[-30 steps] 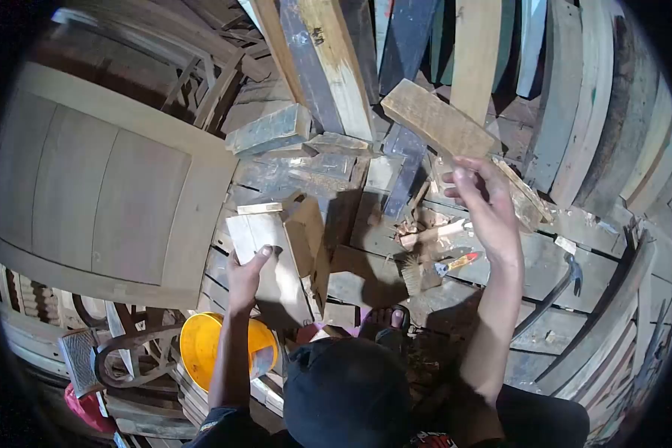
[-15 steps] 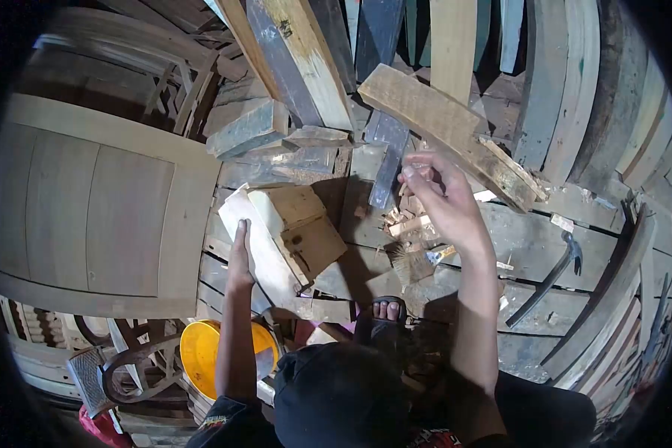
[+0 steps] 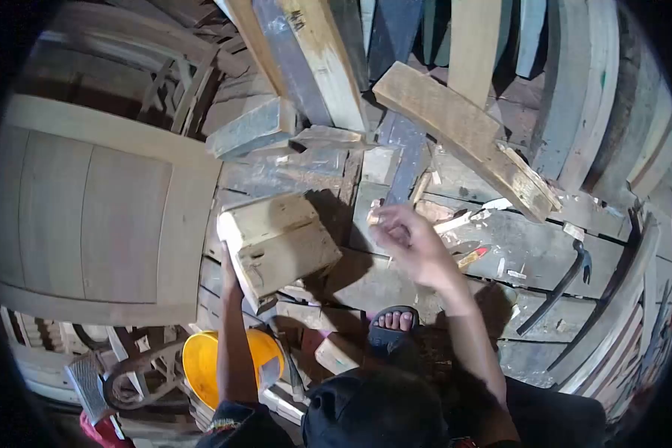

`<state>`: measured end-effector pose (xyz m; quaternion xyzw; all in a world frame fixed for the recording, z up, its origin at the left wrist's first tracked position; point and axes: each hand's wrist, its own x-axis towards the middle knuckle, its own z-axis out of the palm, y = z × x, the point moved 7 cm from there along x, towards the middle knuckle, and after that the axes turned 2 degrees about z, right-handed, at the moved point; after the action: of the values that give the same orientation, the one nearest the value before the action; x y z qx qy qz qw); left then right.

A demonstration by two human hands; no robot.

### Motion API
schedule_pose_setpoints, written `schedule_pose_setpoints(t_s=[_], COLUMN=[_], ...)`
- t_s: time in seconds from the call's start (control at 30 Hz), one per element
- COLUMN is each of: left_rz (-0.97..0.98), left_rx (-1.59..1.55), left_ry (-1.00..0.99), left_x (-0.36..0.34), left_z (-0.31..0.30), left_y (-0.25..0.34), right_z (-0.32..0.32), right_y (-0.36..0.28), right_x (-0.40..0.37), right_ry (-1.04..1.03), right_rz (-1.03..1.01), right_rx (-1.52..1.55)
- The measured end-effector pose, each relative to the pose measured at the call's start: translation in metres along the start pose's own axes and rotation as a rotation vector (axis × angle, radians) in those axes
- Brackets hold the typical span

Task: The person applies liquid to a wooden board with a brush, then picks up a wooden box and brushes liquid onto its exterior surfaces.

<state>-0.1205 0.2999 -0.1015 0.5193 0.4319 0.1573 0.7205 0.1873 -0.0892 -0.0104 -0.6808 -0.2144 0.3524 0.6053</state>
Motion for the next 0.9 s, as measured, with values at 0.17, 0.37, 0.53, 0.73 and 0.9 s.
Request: schedule_pose_setpoints(t_s=[0.17,0.37,0.53,0.73,0.9], left_rz=[0.039,0.051,0.086,0.002,-0.076], left_rx=[0.169,0.029,0.040,0.045,-0.129], left_ry=[0.252,0.291,0.273,0.364,0.285], left_x=[-0.027,-0.022,-0.034,-0.065,-0.081], left_z=[0.002,-0.033,-0.049,-0.027,0.041], left_y=[0.019,-0.001,-0.015,-0.030,-0.049], right_z=[0.055,0.117,0.168,0.202,0.153], right_y=[0.028,0.047,0.070,0.102,0.081], right_x=[-0.011,-0.024,-0.008,0.021,0.024], right_ry=[-0.246,-0.402,-0.083,0.071,0.252], right_rz=[0.165,0.217,0.015,0.135,-0.021], right_rx=[-0.128,-0.155,-0.123,-0.074,-0.262])
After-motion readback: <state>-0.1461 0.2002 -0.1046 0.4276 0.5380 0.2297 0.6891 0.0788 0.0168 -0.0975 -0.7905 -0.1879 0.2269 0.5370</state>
